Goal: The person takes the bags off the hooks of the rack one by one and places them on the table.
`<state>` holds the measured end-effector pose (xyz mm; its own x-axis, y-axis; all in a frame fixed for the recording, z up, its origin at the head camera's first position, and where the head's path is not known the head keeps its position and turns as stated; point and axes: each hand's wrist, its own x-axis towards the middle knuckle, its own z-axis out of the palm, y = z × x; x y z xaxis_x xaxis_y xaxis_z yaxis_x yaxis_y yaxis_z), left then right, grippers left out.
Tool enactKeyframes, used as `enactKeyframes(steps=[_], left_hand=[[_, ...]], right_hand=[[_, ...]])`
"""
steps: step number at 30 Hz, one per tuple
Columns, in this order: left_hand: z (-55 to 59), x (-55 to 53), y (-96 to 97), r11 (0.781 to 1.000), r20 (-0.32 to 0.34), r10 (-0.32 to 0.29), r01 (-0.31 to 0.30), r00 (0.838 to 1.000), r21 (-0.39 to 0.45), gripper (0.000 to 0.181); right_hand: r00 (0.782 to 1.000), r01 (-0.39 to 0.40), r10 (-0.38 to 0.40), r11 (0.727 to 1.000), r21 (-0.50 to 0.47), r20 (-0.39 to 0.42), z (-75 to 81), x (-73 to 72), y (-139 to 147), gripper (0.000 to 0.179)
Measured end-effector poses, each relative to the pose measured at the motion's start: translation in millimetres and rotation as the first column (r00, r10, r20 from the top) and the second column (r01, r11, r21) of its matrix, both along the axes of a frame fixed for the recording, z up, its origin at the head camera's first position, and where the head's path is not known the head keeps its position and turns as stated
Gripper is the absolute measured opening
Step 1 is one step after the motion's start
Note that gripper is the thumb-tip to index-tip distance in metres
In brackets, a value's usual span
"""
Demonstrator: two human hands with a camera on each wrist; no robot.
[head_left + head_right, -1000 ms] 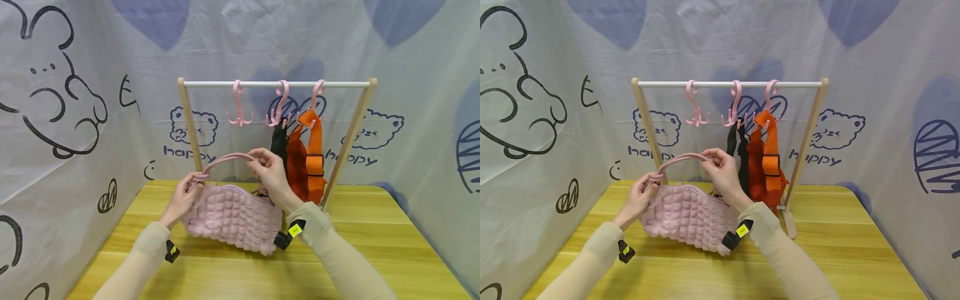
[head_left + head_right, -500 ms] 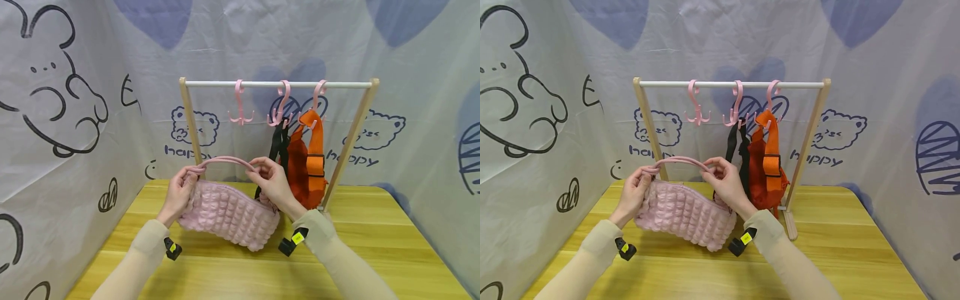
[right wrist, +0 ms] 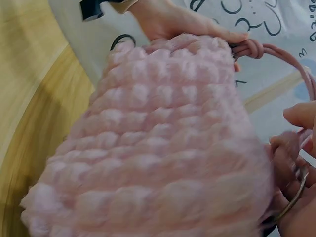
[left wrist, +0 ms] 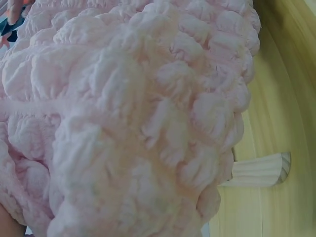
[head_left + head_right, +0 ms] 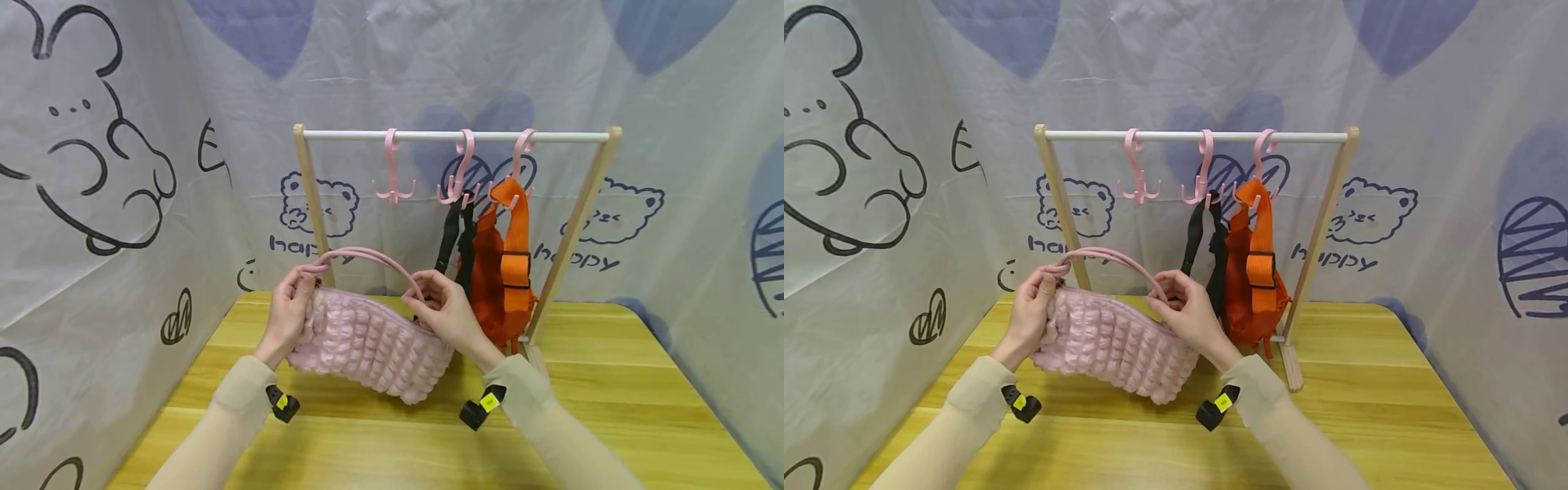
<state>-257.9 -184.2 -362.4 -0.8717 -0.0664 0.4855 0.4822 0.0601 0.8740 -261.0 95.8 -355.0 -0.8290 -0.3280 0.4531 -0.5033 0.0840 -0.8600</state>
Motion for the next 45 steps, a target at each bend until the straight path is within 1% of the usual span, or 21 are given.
enactKeyframes(steps=[3,6,11,14,18,21,23,26,28,31,33,36,39,42,45], left_hand=[[1.4,0.8,0.3,0.999,0.023,0.018,-0.019,1.0,0.027,0.021],[2.4,0.7,0.1,0.999,0.037,0.012,-0.014,0.999,0.051,0.021],[4.1,0.6,-0.4,0.997,0.054,-0.001,-0.004,0.999,0.083,0.022],[4.8,0.5,-1.6,0.994,0.085,0.01,-0.019,0.996,0.106,0.024],[6.6,0.6,-4.2,0.992,0.14,0.013,-0.03,0.99,0.12,0.03],[7.3,0.6,-5.8,0.993,0.171,0.014,-0.034,0.985,0.116,0.039],[6.9,1.0,-7.2,0.993,0.184,0.021,-0.042,0.983,0.11,0.042],[5.2,2.2,-9.6,0.994,0.204,0.024,-0.046,0.979,0.104,0.041],[4.3,3.3,-11.5,0.994,0.217,0.017,-0.039,0.976,0.099,0.039],[3.2,4.9,-15.5,0.997,0.245,0.006,-0.025,0.97,0.075,0.038],[2.7,5.6,-19.4,0.998,0.262,0.006,-0.02,0.965,0.051,0.042],[2.5,6.8,-26.0,1.0,0.274,0.021,-0.021,0.961,-0.003,0.051],[2.4,9.0,-32.4,0.997,0.284,0.049,-0.031,0.957,-0.068,0.058],[1.8,13.0,-39.6,0.989,0.299,0.083,-0.042,0.951,-0.142,0.06],[-0.1,17.1,-47.8,0.976,0.302,0.098,-0.033,0.948,-0.214,0.06]], right_hand=[[0.999,-0.013,0.014,1.0,0.024,-0.039,-6.9,0.1,3,0.028],[0.997,-0.026,0.029,0.999,0.043,-0.07,-14.3,0.2,6,0.03],[0.994,-0.052,0.059,0.996,0.075,-0.093,-25.7,2.8,9,0.036],[0.994,-0.042,0.055,0.991,0.124,-0.096,-33.5,4.4,10,0.043],[0.991,0.004,0.023,0.979,0.204,-0.128,-43.2,7.3,10,0.055],[0.981,0.016,0.039,0.961,0.276,-0.193,-49.6,9.0,10,0.068],[0.964,0.021,0.067,0.945,0.328,-0.256,-54.5,9.7,8,0.075],[0.941,0.03,0.099,0.928,0.371,-0.324,-59.0,11.7,6,0.077],[0.934,0.042,0.093,0.93,0.364,-0.344,-61.0,13.1,5,0.072],[0.945,0.041,0.069,0.945,0.325,-0.321,-61.9,15.0,5,0.067],[0.954,0.032,0.057,0.958,0.286,-0.295,-62.1,16.2,5,0.065],[0.966,0.024,0.036,0.974,0.226,-0.256,-62.8,17.4,4,0.062],[0.972,0.024,0.016,0.985,0.172,-0.233,-63.4,18.2,3,0.059],[0.978,0.018,0.008,0.992,0.122,-0.208,-62.6,20.1,0,0.057],[0.985,0.008,0.007,0.996,0.084,-0.175,-60.0,23.7,-4,0.054]])
